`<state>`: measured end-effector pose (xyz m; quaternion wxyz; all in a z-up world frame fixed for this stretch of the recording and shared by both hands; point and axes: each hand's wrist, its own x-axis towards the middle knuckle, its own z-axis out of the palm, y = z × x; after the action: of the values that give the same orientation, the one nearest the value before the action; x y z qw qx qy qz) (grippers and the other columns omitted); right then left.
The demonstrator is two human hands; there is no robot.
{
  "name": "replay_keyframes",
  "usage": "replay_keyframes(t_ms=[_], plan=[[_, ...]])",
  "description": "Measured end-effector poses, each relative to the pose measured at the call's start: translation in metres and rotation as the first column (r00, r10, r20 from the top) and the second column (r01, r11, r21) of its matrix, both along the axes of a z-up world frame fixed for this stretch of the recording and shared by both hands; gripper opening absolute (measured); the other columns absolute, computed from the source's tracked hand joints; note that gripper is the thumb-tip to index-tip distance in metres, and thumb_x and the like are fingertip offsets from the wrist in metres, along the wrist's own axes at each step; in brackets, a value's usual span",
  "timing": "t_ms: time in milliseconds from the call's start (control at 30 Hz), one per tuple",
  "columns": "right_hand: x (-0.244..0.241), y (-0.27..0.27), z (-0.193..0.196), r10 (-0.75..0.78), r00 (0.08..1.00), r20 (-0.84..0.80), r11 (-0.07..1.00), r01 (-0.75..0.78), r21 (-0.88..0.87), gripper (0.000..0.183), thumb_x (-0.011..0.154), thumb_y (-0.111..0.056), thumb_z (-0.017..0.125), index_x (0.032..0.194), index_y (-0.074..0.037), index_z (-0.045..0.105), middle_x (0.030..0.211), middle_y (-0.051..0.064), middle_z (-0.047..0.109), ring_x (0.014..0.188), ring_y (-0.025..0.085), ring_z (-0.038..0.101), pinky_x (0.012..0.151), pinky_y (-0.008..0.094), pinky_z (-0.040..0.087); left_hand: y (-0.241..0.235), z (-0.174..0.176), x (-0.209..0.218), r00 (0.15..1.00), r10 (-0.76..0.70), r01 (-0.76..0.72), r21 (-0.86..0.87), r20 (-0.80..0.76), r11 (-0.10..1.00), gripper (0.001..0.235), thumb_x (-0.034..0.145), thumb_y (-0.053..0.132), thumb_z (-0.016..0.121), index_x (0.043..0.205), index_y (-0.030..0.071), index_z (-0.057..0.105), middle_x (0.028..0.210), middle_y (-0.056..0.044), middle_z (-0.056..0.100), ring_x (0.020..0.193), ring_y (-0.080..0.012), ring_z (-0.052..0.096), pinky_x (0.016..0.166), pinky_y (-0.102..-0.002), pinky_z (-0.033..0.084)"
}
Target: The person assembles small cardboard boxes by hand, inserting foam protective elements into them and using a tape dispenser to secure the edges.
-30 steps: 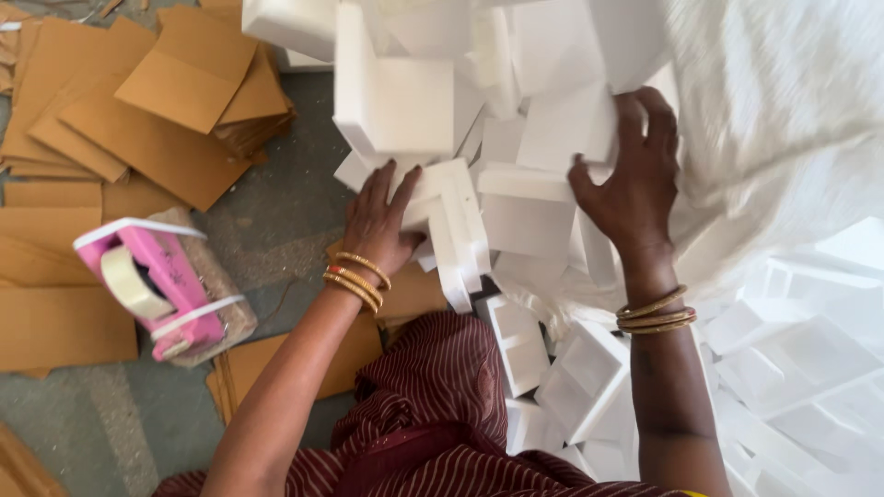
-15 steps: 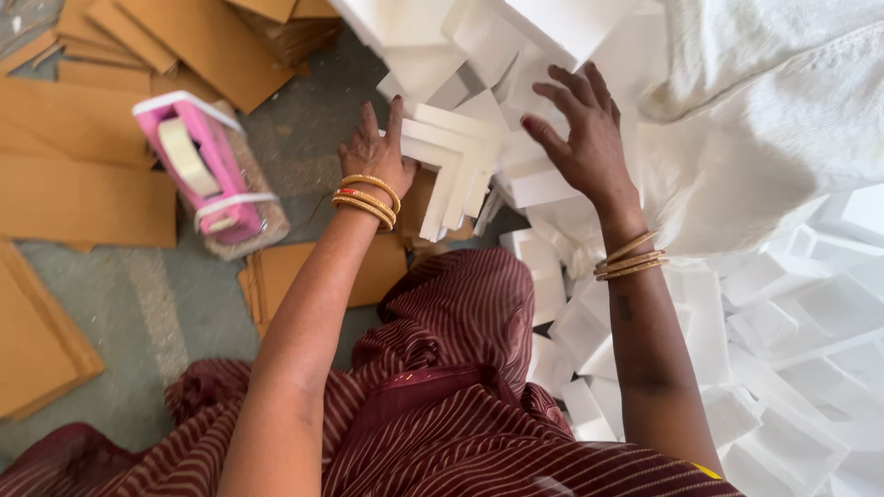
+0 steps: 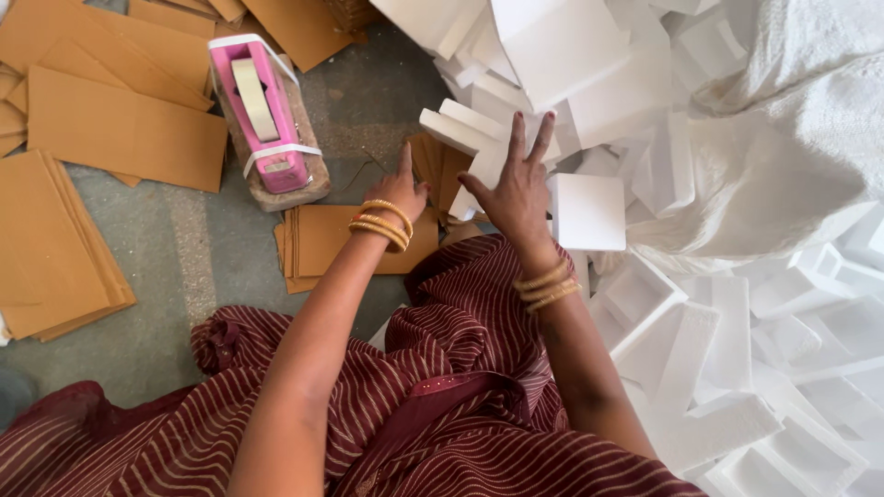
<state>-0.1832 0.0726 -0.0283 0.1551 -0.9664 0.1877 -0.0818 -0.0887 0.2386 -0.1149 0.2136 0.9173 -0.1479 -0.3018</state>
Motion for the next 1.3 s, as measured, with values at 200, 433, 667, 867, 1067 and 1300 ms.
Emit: replay_keyframes(t_ms=[200, 433, 667, 867, 1067, 1300], plan=[[0.080, -0.011, -0.046, 0.029, 0.936, 0.350, 0.948, -0.136, 0.286, 0.111, 0.086, -0.051, 0.086, 0.166, -0.016, 0.016, 0.168, 0.027, -0.007, 0.132, 0.052, 0.054, 0.098, 0.048, 0.060, 0.047, -0.013, -0.033, 1.000, 0.013, -0.014, -0.238, -0.006, 0.971, 0.079, 0.093, 0.038, 0.065, 0.158, 0.014, 0.028, 0.112, -0.021, 0.073, 0.106, -0.0409, 0.068, 0.096, -0.051, 0.052], [0.102, -0.033, -0.085, 0.028, 0.935, 0.353, 0.537, -0.312, 0.784, 0.076, 0.095, -0.038, 0.079, 0.154, -0.013, 0.039, 0.162, 0.021, 0.038, 0.128, 0.034, 0.067, 0.107, 0.044, 0.058, 0.098, -0.023, -0.052, 0.999, -0.022, 0.029, -0.172, 0.039, 0.985, 0.059, 0.092, 0.036, 0.066, 0.145, 0.014, 0.051, 0.110, -0.015, 0.075, 0.106, -0.0362, 0.069, 0.095, -0.050, 0.053], [0.048, -0.075, -0.174, -0.186, 0.956, -0.226, 0.893, 0.260, 0.368, 0.063, 0.086, -0.030, 0.080, 0.134, 0.005, 0.057, 0.125, 0.026, 0.067, 0.113, 0.037, 0.066, 0.098, 0.043, 0.052, 0.167, -0.059, -0.059, 0.995, -0.021, 0.022, -0.017, 0.101, 1.000, 0.048, 0.094, 0.032, 0.066, 0.138, 0.015, 0.058, 0.120, -0.015, 0.070, 0.106, -0.0356, 0.069, 0.091, -0.049, 0.054], [0.062, -0.085, -0.201, -0.212, 0.914, -0.346, 0.691, 0.391, 0.608, 0.093, 0.066, -0.028, 0.088, 0.143, 0.003, 0.046, 0.139, 0.021, 0.064, 0.126, 0.033, 0.064, 0.111, 0.036, 0.050, 0.190, -0.083, -0.076, 0.925, 0.145, -0.140, -0.041, 0.351, 0.989, 0.051, 0.088, 0.028, 0.072, 0.134, 0.012, 0.059, 0.131, -0.014, 0.060, 0.121, -0.0349, 0.060, 0.096, -0.049, 0.052], [0.072, -0.067, -0.191, -0.006, 0.894, -0.447, 0.860, 0.232, 0.453, 0.129, 0.063, -0.023, 0.095, 0.158, -0.006, 0.010, 0.154, 0.020, 0.045, 0.140, 0.035, 0.046, 0.119, 0.038, 0.035, 0.186, -0.096, -0.074, 0.913, 0.093, -0.094, -0.017, 0.398, 0.995, 0.078, 0.078, 0.028, 0.080, 0.146, 0.008, 0.046, 0.156, -0.018, 0.034, 0.140, -0.0377, 0.038, 0.106, -0.059, 0.039], [0.061, -0.027, -0.153, 0.027, 0.869, -0.493, 0.933, 0.155, 0.324, 0.126, 0.066, -0.031, 0.096, 0.159, -0.009, 0.015, 0.156, 0.031, 0.032, 0.139, 0.043, 0.043, 0.117, 0.042, 0.037, 0.174, -0.092, -0.068, 0.934, 0.113, -0.157, 0.107, 0.340, 0.982, 0.089, 0.072, 0.031, 0.085, 0.149, 0.017, 0.042, 0.159, -0.014, 0.029, 0.141, -0.0355, 0.037, 0.108, -0.056, 0.039]])
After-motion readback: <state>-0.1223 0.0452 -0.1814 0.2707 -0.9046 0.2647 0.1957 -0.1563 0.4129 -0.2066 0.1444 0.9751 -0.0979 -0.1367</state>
